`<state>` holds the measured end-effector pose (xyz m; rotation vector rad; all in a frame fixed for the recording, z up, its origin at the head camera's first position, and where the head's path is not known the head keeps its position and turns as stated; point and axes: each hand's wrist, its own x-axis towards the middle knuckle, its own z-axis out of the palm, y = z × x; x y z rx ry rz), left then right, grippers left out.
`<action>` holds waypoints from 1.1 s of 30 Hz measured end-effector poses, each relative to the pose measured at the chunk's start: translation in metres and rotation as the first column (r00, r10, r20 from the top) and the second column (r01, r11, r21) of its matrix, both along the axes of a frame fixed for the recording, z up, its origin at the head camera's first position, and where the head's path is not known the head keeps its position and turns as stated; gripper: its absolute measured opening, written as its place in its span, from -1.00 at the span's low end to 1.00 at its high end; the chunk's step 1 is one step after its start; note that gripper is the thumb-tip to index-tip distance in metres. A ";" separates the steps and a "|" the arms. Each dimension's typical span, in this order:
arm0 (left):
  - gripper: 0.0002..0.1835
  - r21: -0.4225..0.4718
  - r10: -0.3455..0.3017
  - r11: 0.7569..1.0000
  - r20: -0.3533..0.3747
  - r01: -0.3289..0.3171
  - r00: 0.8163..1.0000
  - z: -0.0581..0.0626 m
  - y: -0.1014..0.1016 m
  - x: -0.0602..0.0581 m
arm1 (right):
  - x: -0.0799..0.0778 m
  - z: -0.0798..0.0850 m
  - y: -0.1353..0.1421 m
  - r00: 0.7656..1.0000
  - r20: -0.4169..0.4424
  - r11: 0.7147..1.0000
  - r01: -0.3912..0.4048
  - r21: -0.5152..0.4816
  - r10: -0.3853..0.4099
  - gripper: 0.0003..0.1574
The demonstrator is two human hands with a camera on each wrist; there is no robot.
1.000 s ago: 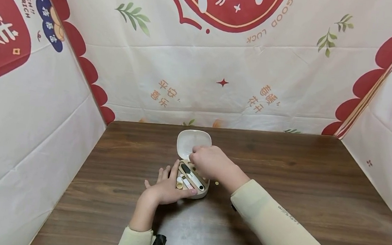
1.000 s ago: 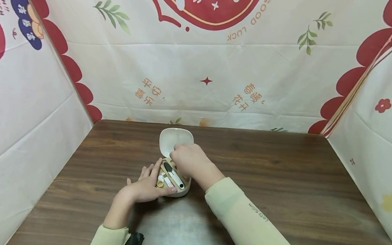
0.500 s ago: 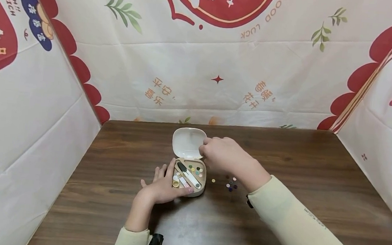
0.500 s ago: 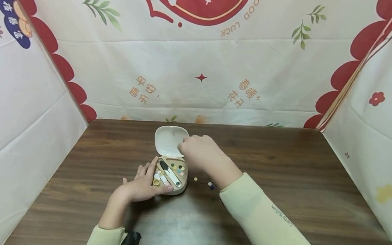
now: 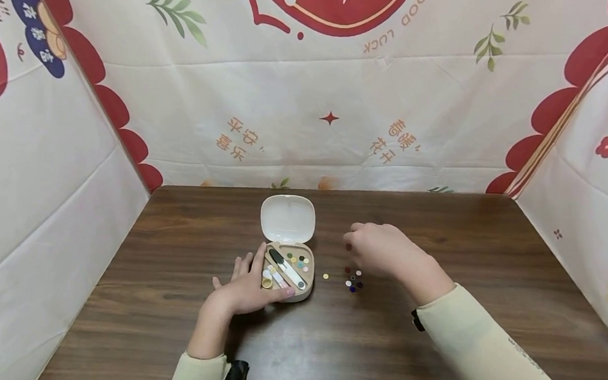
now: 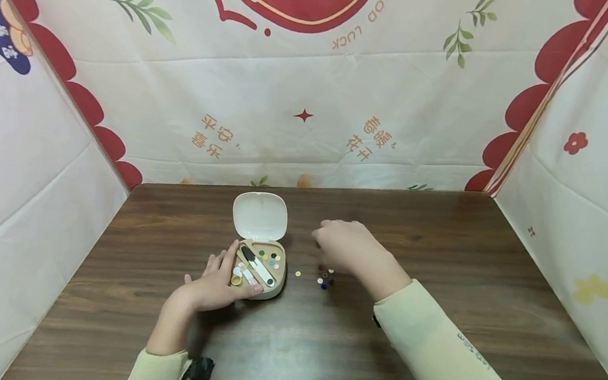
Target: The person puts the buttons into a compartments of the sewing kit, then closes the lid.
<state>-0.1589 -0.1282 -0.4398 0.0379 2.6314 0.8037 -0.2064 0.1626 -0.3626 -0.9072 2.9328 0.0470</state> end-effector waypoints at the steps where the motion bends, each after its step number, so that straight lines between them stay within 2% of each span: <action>1: 0.38 0.001 0.000 1.000 0.000 0.000 1.000 0.000 0.000 0.000 | -0.001 -0.005 0.004 1.000 0.014 1.000 0.008 0.002 -0.008 -0.98; 8: 0.40 0.003 0.005 1.000 -0.003 -0.005 1.000 0.000 -0.001 0.001 | -0.012 -0.035 0.020 0.993 0.111 0.998 0.046 0.031 -0.049 -0.93; 13: 0.42 0.004 0.010 1.000 -0.002 -0.010 1.000 -0.005 -0.001 -0.002 | -0.013 -0.048 0.025 0.995 0.085 0.999 0.049 0.021 -0.051 -0.84; 19: 0.45 -0.006 0.013 1.000 0.015 -0.013 1.000 -0.016 -0.003 -0.007 | -0.012 -0.053 0.026 0.997 0.065 0.999 0.048 0.004 -0.048 -0.71; 26: 0.38 -0.013 0.007 1.000 0.009 -0.007 1.000 -0.004 -0.001 -0.001 | -0.015 -0.058 0.024 0.991 0.121 0.998 0.065 -0.022 -0.061 -0.74; 33: 0.41 -0.012 0.015 1.000 -0.001 -0.015 1.000 -0.010 -0.002 -0.003 | -0.019 -0.062 0.024 0.993 0.097 0.997 0.067 -0.029 -0.064 -0.66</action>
